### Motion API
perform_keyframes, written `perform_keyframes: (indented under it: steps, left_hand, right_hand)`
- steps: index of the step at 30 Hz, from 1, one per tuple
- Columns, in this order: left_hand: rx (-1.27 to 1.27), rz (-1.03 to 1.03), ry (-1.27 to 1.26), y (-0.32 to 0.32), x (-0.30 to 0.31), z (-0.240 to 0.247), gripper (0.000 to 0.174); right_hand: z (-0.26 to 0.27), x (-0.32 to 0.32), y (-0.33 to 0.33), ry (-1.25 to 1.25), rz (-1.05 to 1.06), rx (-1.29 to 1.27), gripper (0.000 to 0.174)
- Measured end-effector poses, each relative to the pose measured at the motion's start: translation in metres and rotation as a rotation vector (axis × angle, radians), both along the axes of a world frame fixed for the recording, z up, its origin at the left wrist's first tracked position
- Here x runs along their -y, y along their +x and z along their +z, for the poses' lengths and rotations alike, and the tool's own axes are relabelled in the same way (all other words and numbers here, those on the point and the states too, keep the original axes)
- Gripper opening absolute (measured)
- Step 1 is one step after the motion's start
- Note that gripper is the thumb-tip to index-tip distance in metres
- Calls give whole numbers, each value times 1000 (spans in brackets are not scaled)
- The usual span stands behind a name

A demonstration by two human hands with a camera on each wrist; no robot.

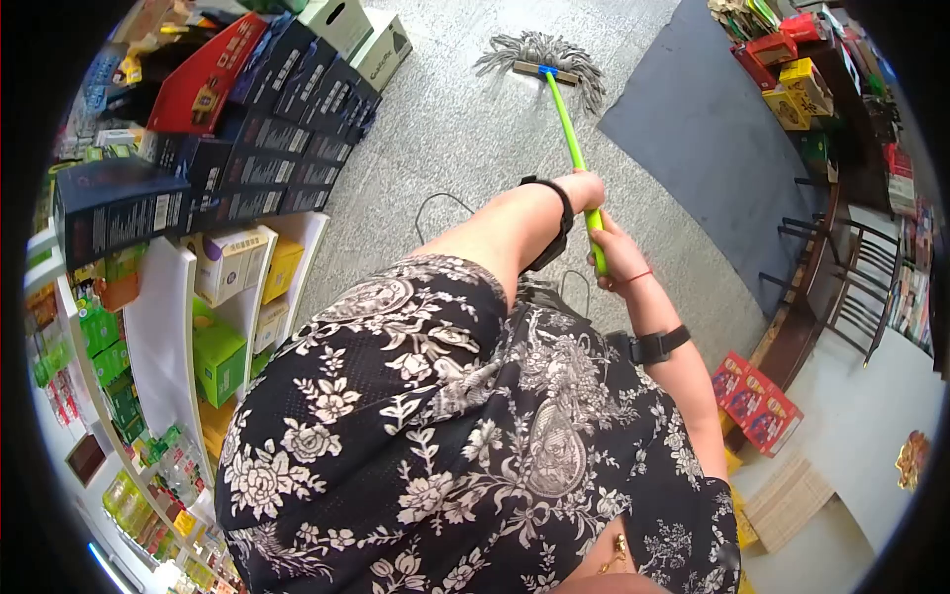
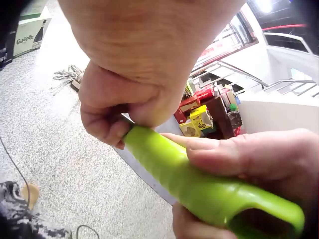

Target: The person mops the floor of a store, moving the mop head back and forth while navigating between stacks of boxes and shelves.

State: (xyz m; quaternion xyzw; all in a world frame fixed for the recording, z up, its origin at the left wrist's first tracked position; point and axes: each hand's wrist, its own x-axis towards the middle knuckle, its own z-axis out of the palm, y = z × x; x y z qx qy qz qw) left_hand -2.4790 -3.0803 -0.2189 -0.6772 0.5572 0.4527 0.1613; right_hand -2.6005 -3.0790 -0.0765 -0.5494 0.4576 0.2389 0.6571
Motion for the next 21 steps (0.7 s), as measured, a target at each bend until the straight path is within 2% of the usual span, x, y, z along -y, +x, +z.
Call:
perform_keyframes:
  steps: [1, 2, 3, 5, 6, 7, 9, 10, 12, 13, 14, 16, 17, 19, 21]
  left_hand:
    - [120, -480, -58, 8, 12, 4, 28]
    - [47, -246, 3, 12, 23, -12, 27]
    - [43, -243, 9, 18, 30, -21, 27]
    - [-266, 580, -46, 34, 41, -25, 35]
    - [-458, 1107, 6, 43, 47, -21, 32]
    - [-373, 923, -38, 49, 66, -32, 34]
    - [-307, 721, -56, 76, 96, -32, 34]
    - [-264, 637, 119, 91, 119, -32, 32]
    - [-344, 876, 48, 120, 148, -37, 33]
    - [-409, 1010, 45, 135, 153, -10, 33]
    - [-407, 1032, 39, 147, 165, -10, 33]
    - [-448, 1241, 40, 191, 191, -6, 30]
    - [-412, 1281, 12, 210, 198, 8, 28]
    - [-592, 1425, -75, 236, 216, -16, 27]
    - [-559, 1483, -83, 268, 233, -13, 26]
  right_hand:
    - [-3, 13, 7, 19, 53, 5, 50]
    - [-6, 25, 13, -17, 49, 21, 51]
    - [-9, 33, 19, -48, 46, 34, 52]
    - [-13, 60, 30, -44, 62, 46, 54]
    - [-17, 75, 37, -46, 77, 57, 56]
    - [-27, 94, 43, -43, 83, 86, 61]
    - [0, 126, 74, 0, 155, -8, 64]
    - [-7, 144, 86, -10, 160, 67, 65]
    - [-15, 188, 113, -18, 224, 42, 66]
    - [-24, 209, 126, -8, 248, 65, 66]
    - [-23, 226, 143, -7, 270, 69, 66]
    - [-15, 256, 190, -91, 366, 60, 66]
    - [-12, 269, 211, -81, 376, 68, 66]
    - [-6, 298, 243, -68, 471, 73, 68]
    - [-17, 322, 279, -77, 553, 99, 67]
